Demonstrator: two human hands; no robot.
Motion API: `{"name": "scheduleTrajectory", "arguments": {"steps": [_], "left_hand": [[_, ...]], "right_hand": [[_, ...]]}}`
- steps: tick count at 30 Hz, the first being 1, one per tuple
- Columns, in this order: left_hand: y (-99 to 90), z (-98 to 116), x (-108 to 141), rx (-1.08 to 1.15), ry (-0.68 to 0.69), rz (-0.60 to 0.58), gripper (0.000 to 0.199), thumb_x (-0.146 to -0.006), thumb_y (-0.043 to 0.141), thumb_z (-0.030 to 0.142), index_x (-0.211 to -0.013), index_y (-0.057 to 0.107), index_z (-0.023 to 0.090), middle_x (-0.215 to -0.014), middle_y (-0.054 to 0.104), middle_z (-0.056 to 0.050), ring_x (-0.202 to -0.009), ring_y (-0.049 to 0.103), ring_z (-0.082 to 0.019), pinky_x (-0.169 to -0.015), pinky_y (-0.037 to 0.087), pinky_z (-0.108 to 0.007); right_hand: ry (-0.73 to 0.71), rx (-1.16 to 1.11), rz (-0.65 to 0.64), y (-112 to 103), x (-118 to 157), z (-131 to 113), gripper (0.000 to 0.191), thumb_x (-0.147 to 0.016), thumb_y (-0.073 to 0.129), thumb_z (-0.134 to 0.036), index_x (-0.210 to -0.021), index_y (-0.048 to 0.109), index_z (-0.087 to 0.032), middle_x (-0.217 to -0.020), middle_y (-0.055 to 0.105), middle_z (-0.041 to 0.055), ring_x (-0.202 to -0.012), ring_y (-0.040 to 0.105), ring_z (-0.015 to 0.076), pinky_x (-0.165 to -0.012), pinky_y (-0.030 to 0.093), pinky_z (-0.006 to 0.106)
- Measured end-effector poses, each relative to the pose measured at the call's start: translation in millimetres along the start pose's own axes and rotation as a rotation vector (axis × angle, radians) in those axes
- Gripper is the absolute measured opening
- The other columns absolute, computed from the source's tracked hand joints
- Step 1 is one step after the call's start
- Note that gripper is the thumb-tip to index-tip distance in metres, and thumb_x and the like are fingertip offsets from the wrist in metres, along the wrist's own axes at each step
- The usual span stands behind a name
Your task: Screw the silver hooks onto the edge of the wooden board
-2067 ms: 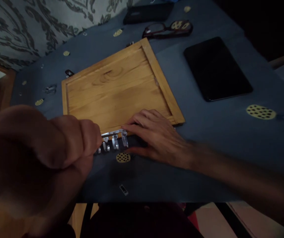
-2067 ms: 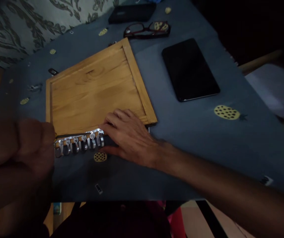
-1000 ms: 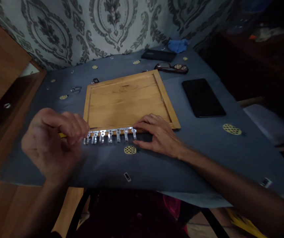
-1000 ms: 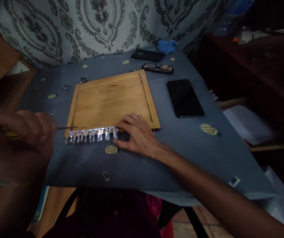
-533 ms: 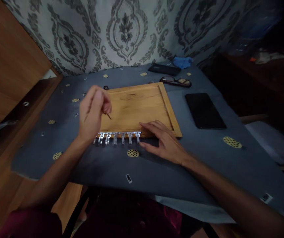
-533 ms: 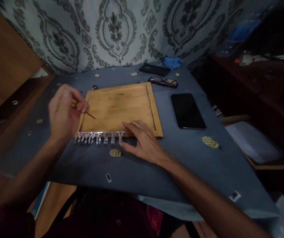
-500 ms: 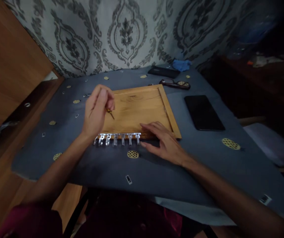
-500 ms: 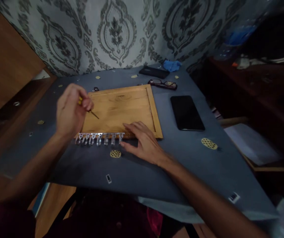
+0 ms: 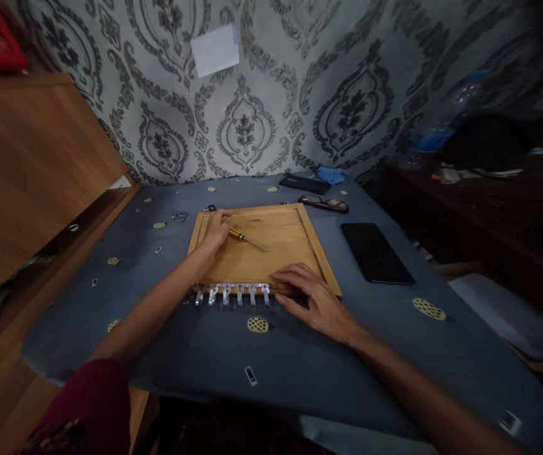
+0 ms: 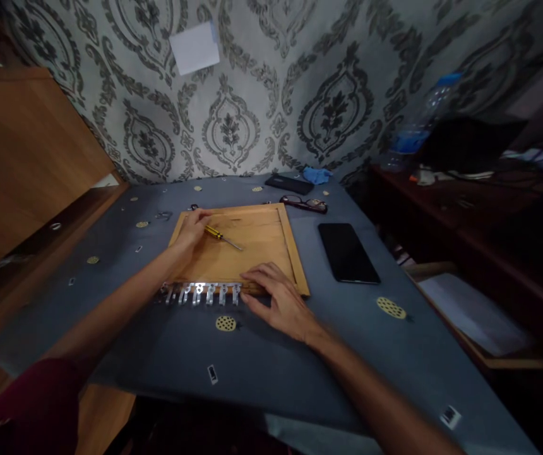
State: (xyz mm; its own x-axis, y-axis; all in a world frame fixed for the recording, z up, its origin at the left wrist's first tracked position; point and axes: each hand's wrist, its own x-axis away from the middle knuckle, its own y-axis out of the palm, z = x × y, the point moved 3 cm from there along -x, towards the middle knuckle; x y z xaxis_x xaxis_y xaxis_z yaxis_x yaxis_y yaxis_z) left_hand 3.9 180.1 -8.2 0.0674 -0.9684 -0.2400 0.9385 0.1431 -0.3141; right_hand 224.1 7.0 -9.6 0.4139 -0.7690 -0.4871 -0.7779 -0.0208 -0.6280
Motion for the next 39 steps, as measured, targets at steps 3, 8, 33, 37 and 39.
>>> {"name": "scheduleTrajectory", "arguments": {"steps": [3,8,33,37,39], "left_hand": [[-23.5,-14,0,-0.143,0.059,-0.005,0.035,-0.094,0.060,0.037,-0.124,0.059,0.017,-0.127,0.060,-0.011,-0.109,0.062,-0.023,-0.092,0.056,-0.045],[-81.1,-37,-4,-0.309,0.101,0.081,0.037,-0.094,0.060,0.037,-0.124,0.058,0.017,-0.127,0.060,-0.011,-0.109,0.062,-0.023,-0.092,0.056,-0.046],[-172.0,-105,-51,-0.314,-0.005,0.382,0.038,-0.093,0.061,0.036,-0.125,0.057,0.016,-0.125,0.061,-0.011,-0.107,0.063,-0.023,-0.091,0.056,-0.045],[-169.1,-109,-54,-0.318,-0.022,0.367,0.038,-0.093,0.061,0.036,-0.126,0.056,0.016,-0.125,0.061,-0.011,-0.107,0.063,-0.023,-0.090,0.056,-0.045],[-167.7,-111,-55,-0.324,-0.028,0.347,0.038,-0.093,0.061,0.036,-0.126,0.056,0.016,-0.125,0.061,-0.011,-0.107,0.063,-0.023,-0.091,0.056,-0.045]], "right_hand": [[0.015,-0.001,0.002,0,0,3,0.025,-0.092,0.061,-0.032,-0.114,0.066,-0.021,-0.105,0.068,0.0095,-0.101,0.064,0.0235,-0.086,0.056,0.043],[0.039,-0.002,0.036,0,1,5,0.027,-0.093,0.059,-0.038,-0.113,0.066,-0.021,-0.103,0.070,0.0094,-0.097,0.066,0.0229,-0.084,0.056,0.040],[0.157,0.127,0.188,0,-4,8,0.038,-0.096,0.049,-0.052,-0.093,0.070,-0.021,-0.088,0.073,0.0079,-0.084,0.069,0.0226,-0.075,0.055,0.036],[0.164,0.133,0.186,-1,-5,7,0.040,-0.096,0.047,-0.054,-0.092,0.071,-0.022,-0.086,0.074,0.0078,-0.083,0.069,0.0225,-0.074,0.055,0.036],[0.166,0.132,0.179,-1,-5,7,0.040,-0.096,0.047,-0.054,-0.092,0.071,-0.022,-0.087,0.074,0.0079,-0.084,0.070,0.0226,-0.074,0.055,0.035]]}}
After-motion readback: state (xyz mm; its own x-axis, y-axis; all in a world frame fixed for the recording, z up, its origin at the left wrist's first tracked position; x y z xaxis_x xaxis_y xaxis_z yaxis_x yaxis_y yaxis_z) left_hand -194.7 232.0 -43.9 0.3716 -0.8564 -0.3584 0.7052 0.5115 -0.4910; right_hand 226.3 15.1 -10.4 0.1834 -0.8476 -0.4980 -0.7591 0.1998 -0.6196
